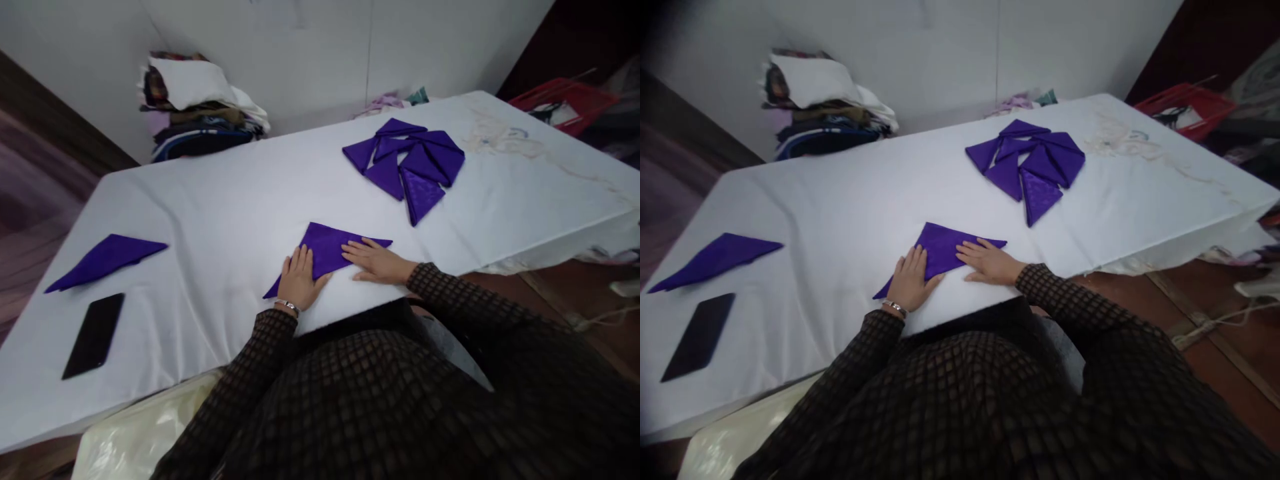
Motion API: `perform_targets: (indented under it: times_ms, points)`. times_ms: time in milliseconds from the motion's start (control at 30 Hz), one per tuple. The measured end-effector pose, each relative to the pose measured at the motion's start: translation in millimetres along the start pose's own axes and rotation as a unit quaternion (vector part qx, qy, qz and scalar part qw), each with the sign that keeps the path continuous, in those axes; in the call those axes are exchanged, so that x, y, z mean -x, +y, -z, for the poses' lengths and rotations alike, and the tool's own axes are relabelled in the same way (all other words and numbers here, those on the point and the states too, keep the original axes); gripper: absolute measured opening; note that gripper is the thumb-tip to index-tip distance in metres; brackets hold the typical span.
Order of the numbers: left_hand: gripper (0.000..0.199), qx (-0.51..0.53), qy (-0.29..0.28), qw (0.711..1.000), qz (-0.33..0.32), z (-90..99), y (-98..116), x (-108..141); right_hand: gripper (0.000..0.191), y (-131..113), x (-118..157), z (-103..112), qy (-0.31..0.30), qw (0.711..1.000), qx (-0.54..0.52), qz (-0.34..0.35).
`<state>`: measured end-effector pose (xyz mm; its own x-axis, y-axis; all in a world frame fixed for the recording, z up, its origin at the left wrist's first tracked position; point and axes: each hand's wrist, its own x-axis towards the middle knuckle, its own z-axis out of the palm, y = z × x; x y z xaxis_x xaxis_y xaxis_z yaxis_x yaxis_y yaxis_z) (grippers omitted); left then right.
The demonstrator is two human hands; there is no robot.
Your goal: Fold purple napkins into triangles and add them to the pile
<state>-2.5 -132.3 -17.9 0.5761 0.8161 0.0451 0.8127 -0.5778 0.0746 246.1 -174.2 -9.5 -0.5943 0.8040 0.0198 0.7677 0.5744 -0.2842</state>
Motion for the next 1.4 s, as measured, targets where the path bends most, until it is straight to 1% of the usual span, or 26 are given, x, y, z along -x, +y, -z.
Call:
perform_targets:
  times_ms: [100, 167, 200, 267, 333, 400, 467, 500, 567, 633, 667, 733, 800, 867, 933, 1033, 1100, 1233, 1300, 1400]
  points:
    - [0.077, -0.012, 0.004, 1.000, -0.005, 0.6, 0.2, -0.3, 0.065, 16.1, 13.8, 6.9, 0.024, 0.998, 0.013, -0.058]
    - [0.077, -0.014, 0.007, 1.000, -0.010, 0.1, -0.1, -0.2, 0.067, 13.8, 16.2, 14.9, 0.048, 0.995, 0.021, -0.089]
    - [0.077, -0.014, 0.009, 1.000, -0.012, -0.3, -0.4, 0.0, 0.068, 8.2, 14.3, 18.1, 0.056, 0.994, 0.023, -0.090]
    - [0.077, -0.014, 0.013, 1.000, -0.013, -1.3, -1.0, 0.3, 0.069, -7.8, 5.9, 19.8, 0.056, 0.996, 0.023, -0.061]
    - [0.077, -0.016, 0.017, 1.000, -0.013, -2.2, -1.5, 0.9, 0.071, -22.3, -3.1, 15.0, 0.038, 0.999, 0.018, -0.018]
    - [0.077, -0.016, 0.017, 1.000, -0.011, -2.7, -1.9, 1.6, 0.069, -27.2, -6.1, 6.5, 0.014, 1.000, 0.012, 0.011]
    - [0.077, -0.012, 0.013, 1.000, -0.011, -2.8, -2.0, 2.3, 0.066, -20.5, -1.7, -0.1, -0.002, 1.000, 0.015, 0.008]
    - [0.077, -0.008, 0.012, 1.000, -0.010, -2.9, -1.9, 2.6, 0.065, -14.4, 2.2, -1.3, -0.001, 1.000, 0.022, -0.008]
    - [0.076, 0.002, 0.012, 1.000, -0.006, -2.9, -1.7, 3.0, 0.063, -2.3, 9.7, 1.0, 0.018, 0.998, 0.043, -0.053]
    - [0.076, 0.011, 0.015, 1.000, -0.002, -2.8, -1.4, 3.4, 0.063, 2.4, 12.0, 6.0, 0.042, 0.994, 0.061, -0.082]
    - [0.077, 0.015, 0.015, 1.000, 0.000, -2.6, -1.2, 3.7, 0.063, 0.4, 10.2, 7.9, 0.053, 0.993, 0.065, -0.081]
    - [0.077, 0.020, 0.015, 1.000, 0.003, -2.1, -0.7, 4.6, 0.061, -11.5, 1.0, 7.2, 0.066, 0.994, 0.063, -0.054]
    - [0.077, 0.024, 0.014, 1.000, 0.006, -1.6, -0.2, 5.6, 0.059, -29.3, -13.3, -0.3, 0.064, 0.997, 0.049, -0.013]
    - [0.076, 0.027, 0.011, 1.000, 0.007, -1.4, 0.2, 6.5, 0.059, -46.2, -28.2, -12.1, 0.055, 0.998, 0.031, 0.011]
    - [0.075, 0.031, 0.006, 0.999, 0.009, -1.5, 0.5, 6.8, 0.060, -57.1, -39.0, -23.7, 0.049, 0.999, 0.018, 0.010]
    - [0.075, 0.037, 0.003, 0.999, 0.011, -2.2, 0.5, 6.5, 0.061, -59.3, -42.9, -31.7, 0.044, 0.999, 0.008, -0.002]
    - [0.077, 0.040, 0.007, 0.999, 0.013, -3.2, 0.2, 6.1, 0.063, -54.7, -39.4, -29.4, 0.037, 0.999, 0.008, -0.006]
    - [0.077, 0.042, 0.013, 0.999, 0.013, -5.7, -1.1, 6.3, 0.067, -48.1, -38.3, -14.4, 0.036, 0.998, 0.013, -0.046]
    - [0.075, 0.041, 0.011, 0.999, 0.012, -5.8, -1.4, 6.9, 0.069, -48.9, -47.5, -6.9, 0.037, 0.998, 0.012, -0.046]
    - [0.072, 0.045, 0.008, 0.999, 0.011, -3.6, -0.7, 7.5, 0.072, -49.7, -70.6, 0.1, 0.029, 0.999, 0.007, -0.036]
